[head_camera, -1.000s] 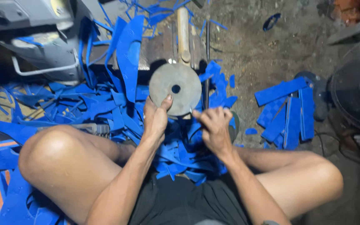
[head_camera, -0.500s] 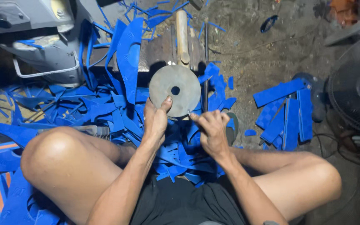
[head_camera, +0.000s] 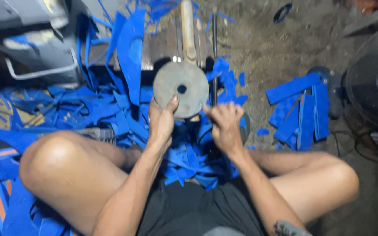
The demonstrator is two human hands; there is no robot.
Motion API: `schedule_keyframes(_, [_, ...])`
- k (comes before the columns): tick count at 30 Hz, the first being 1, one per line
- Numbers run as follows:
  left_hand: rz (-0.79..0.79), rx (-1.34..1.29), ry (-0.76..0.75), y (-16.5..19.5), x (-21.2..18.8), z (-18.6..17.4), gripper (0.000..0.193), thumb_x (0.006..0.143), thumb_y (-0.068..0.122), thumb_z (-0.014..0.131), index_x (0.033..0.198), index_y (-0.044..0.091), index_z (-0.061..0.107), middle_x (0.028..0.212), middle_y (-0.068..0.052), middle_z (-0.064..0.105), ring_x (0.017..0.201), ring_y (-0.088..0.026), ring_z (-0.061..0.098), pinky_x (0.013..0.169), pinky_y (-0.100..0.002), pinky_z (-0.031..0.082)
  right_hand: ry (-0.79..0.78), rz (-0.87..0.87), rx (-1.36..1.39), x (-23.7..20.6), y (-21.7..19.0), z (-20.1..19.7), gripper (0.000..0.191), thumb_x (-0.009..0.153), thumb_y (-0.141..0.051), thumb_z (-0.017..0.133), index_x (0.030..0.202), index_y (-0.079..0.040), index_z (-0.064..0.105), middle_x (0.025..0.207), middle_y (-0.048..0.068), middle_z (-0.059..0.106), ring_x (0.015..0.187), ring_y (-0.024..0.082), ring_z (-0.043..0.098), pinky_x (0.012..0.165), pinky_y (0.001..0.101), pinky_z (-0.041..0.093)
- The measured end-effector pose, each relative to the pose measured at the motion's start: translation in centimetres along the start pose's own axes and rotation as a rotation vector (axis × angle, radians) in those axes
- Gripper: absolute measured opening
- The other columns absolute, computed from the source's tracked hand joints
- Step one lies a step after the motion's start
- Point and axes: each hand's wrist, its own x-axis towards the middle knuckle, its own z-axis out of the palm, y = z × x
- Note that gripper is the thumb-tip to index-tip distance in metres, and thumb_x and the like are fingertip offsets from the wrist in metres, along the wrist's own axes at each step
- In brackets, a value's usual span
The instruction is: The person sits on the floor and uses a handheld blade to trim excess material from blue flip-flop soles. They repeatedly position each sole against a vertical metal rod and scrape away edges, then inspect the trimmed pieces.
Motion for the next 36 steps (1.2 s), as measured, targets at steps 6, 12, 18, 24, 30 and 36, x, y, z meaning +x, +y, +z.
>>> schedule_keyframes(6, [-0.030,0.044,0.022,-0.3,0.1,0.0,0.043,0.090,0.014,0.070,0.128,-0.003,0.061,0.121,-0.016,0.074,0.109,-0.024,0.069,0.097,-0.035,0.051,-0.001,-0.019,-0.013,0.0,0.5,-0.1,0.046,0.076,0.005,0.062,0.119,-0.012,0.071,0.096,0.005,0.061,0.100,0.028,0.054,0.098,0.0437,0.028])
schedule_keyframes(12, [-0.002,-0.017,0.030,-0.3,0.1,0.0,0.045,0.090,0.012,0.070,0.131,-0.003,0.057,0.125,-0.016,0.071,0.114,-0.023,0.067,0.101,-0.035,0.049,-0.030,-0.030,0.017,-0.1,0.5,0.0,0.046,0.076,0.004,0.062,0.116,-0.015,0.074,0.093,0.005,0.060,0.098,0.027,0.054,0.096,0.0449,0.029])
schedule_keyframes(18, [-0.001,-0.040,0.023,0.1,-0.1,0.0,0.045,0.089,0.013,0.068,0.131,-0.003,0.058,0.125,-0.016,0.071,0.114,-0.024,0.067,0.100,-0.035,0.049,0.013,-0.074,0.005,-0.1,0.6,0.2,0.045,0.076,0.005,0.061,0.116,-0.011,0.072,0.095,0.007,0.060,0.101,0.029,0.054,0.098,0.0448,0.029])
schedule_keyframes(24, [-0.002,-0.014,0.009,0.2,-0.1,0.2,0.045,0.090,0.013,0.069,0.130,-0.003,0.058,0.124,-0.016,0.072,0.113,-0.025,0.067,0.100,-0.035,0.049,-0.001,0.018,0.040,0.0,0.4,0.1,0.047,0.074,0.005,0.062,0.117,-0.012,0.072,0.092,0.004,0.063,0.096,0.027,0.055,0.094,0.0432,0.029])
schedule_keyframes(30, [-0.016,0.027,0.015,-0.5,-0.2,-0.1,0.046,0.090,0.016,0.070,0.131,-0.003,0.059,0.124,-0.017,0.072,0.112,-0.024,0.068,0.099,-0.035,0.050,0.133,0.113,0.078,0.9,0.8,-0.5,0.036,0.087,0.000,0.059,0.119,-0.011,0.070,0.096,0.005,0.065,0.093,0.023,0.060,0.089,0.0399,0.041])
schedule_keyframes(36, [-0.015,0.002,0.023,-0.8,0.1,0.0,0.044,0.091,0.017,0.070,0.130,-0.001,0.060,0.122,-0.014,0.072,0.111,-0.022,0.068,0.098,-0.034,0.051,0.126,0.685,1.240,-0.2,1.8,0.2,0.023,0.107,-0.018,0.057,0.128,-0.009,0.054,0.085,0.005,0.061,0.070,0.010,0.055,0.065,0.0287,0.049])
